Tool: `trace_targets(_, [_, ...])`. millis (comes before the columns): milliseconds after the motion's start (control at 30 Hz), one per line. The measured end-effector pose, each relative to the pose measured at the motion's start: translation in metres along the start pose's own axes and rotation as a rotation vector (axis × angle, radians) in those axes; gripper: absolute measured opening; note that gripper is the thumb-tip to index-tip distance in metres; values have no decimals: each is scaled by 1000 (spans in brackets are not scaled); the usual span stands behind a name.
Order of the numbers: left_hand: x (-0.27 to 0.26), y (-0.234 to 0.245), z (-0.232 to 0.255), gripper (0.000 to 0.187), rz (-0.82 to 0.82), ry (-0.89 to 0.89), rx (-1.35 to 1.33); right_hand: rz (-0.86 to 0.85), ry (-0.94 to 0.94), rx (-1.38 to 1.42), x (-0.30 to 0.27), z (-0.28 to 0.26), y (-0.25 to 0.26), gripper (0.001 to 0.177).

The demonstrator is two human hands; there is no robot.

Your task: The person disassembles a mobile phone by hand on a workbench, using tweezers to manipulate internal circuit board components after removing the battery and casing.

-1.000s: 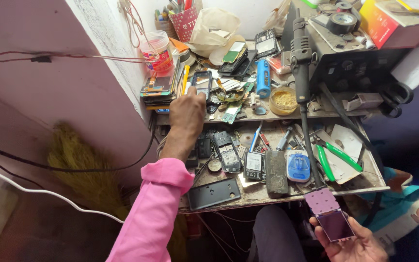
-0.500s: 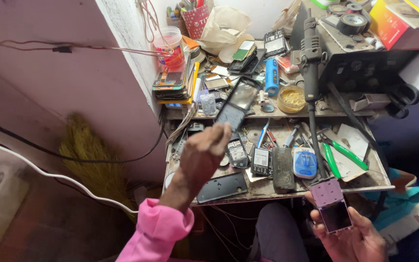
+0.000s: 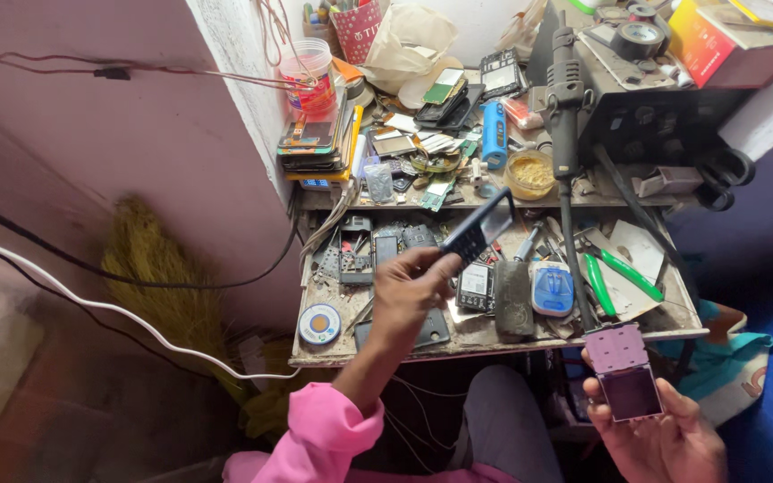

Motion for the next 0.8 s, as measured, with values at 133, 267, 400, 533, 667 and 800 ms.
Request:
trace_targets(133, [12,15,-3,23,34,82,-178,-27,44,-3,-1,-6,-13,63])
trace_targets(267, [12,16,2,22,-9,79,-192,-66,18,72,4,-1,-25,66])
trace_targets(400, [3,11,21,20,-5,-19,-6,-130,62,96,4,3,-47,69])
trace_targets(533, [-52,-12,94,12,-183,-623,597,-152,95,26,2,-2,-57,80])
trace_targets(667, [-118,-27,106,13,-419,-775,975,-86,95,-114,5,-8,-42,82])
trace_targets(800, [-158,-25,88,32,-598,-760,1097,104,89,-269,14,2,-28,67])
Point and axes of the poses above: each hand's wrist, its own x-axis towards the middle knuckle, its own y-axis out of the back of the hand, z = x × y, the point moved 10 cm from there along x, towards the middle knuckle, and after that the axes turned 2 degrees about y, right-handed, at the moved point
